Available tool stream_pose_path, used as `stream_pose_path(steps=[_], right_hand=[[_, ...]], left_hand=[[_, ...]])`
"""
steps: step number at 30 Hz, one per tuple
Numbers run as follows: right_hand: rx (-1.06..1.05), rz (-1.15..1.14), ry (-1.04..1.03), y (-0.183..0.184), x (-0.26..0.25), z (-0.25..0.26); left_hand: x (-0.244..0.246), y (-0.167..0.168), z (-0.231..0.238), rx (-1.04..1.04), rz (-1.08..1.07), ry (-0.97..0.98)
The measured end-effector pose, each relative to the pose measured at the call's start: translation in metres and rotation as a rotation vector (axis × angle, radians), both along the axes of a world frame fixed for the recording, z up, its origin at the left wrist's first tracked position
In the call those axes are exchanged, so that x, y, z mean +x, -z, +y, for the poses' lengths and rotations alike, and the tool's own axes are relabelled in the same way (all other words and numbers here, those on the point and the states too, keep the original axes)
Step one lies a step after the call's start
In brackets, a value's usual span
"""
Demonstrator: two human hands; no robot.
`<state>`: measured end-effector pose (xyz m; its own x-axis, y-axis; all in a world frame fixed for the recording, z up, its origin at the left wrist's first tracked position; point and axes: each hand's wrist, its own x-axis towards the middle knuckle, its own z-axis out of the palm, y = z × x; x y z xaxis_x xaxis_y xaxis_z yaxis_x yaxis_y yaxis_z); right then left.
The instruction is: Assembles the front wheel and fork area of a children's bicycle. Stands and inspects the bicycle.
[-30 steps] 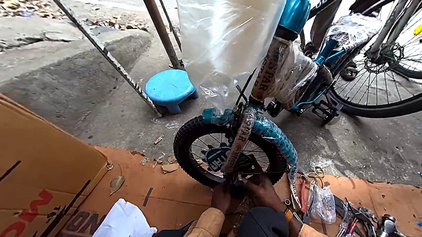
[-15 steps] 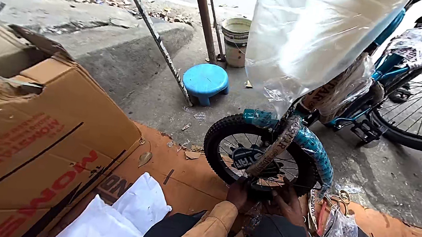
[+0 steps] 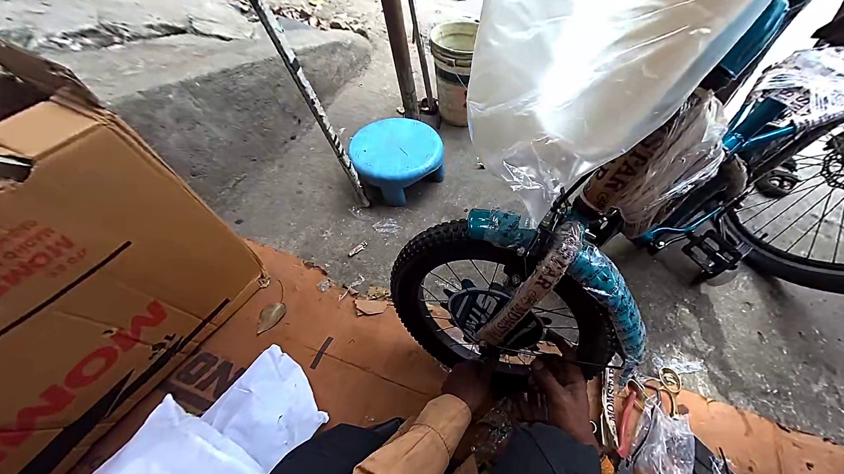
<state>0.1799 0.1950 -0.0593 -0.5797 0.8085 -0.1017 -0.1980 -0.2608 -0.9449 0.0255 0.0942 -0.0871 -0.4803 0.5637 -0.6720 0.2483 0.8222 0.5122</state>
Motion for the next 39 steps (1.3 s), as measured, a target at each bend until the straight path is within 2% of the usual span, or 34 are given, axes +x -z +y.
stream_pose_path(steps=[3, 7, 9, 13, 16, 19, 22, 25, 27, 29, 31, 33, 35, 39], right_hand=[[0.134, -0.096, 0.037, -0.007, 0.003, -0.001], [0.208, -0.167, 0.131, -0.011, 0.002, -0.007], [0.199, -0.18, 0.095, -0.01, 0.001, -0.007], [0.221, -0.215, 0.03, -0.01, 0.004, -0.007], [0.235, -0.28, -0.004, -0.005, 0.008, -0.005], [0.143, -0.339, -0.195, -0.004, 0.008, -0.003], [0.206, -0.341, -0.206, 0.002, 0.014, 0.003], [0.501, -0.392, -0.062, 0.005, 0.041, 0.01], [0.65, -0.359, 0.106, -0.016, 0.064, 0.005], [0.825, -0.371, 0.311, -0.026, 0.083, 0.007], [0.932, -0.449, 0.455, -0.026, 0.092, 0.019], [0.917, -0.512, 0.452, -0.027, 0.082, 0.034], [0.856, -0.524, 0.414, -0.029, 0.059, 0.046], [0.78, -0.474, 0.548, -0.036, 0.015, 0.045]], left_hand=[[0.0, -0.002, -0.003, 0.146, 0.044, -0.069], [0.012, 0.001, 0.004, 0.329, -0.083, 0.147], [0.015, 0.004, 0.01, 0.406, -0.151, 0.182], [0.005, 0.011, 0.007, 0.364, -0.208, -0.142], [0.0, 0.005, 0.0, 0.267, -0.191, -0.178], [0.006, -0.003, -0.006, 0.305, -0.12, -0.184], [0.008, -0.012, -0.014, 0.396, -0.027, -0.211], [0.008, -0.037, -0.027, 0.505, 0.12, -0.305], [0.006, -0.05, -0.038, 0.74, 0.281, -0.414], [-0.006, -0.077, -0.044, 0.98, 0.388, -0.435], [-0.027, -0.114, -0.044, 1.074, 0.522, -0.42], [-0.05, -0.151, -0.037, 1.063, 0.664, -0.396], [-0.072, -0.181, -0.024, 1.04, 0.737, -0.29], [-0.122, -0.21, 0.007, 0.918, 0.711, 0.0]])
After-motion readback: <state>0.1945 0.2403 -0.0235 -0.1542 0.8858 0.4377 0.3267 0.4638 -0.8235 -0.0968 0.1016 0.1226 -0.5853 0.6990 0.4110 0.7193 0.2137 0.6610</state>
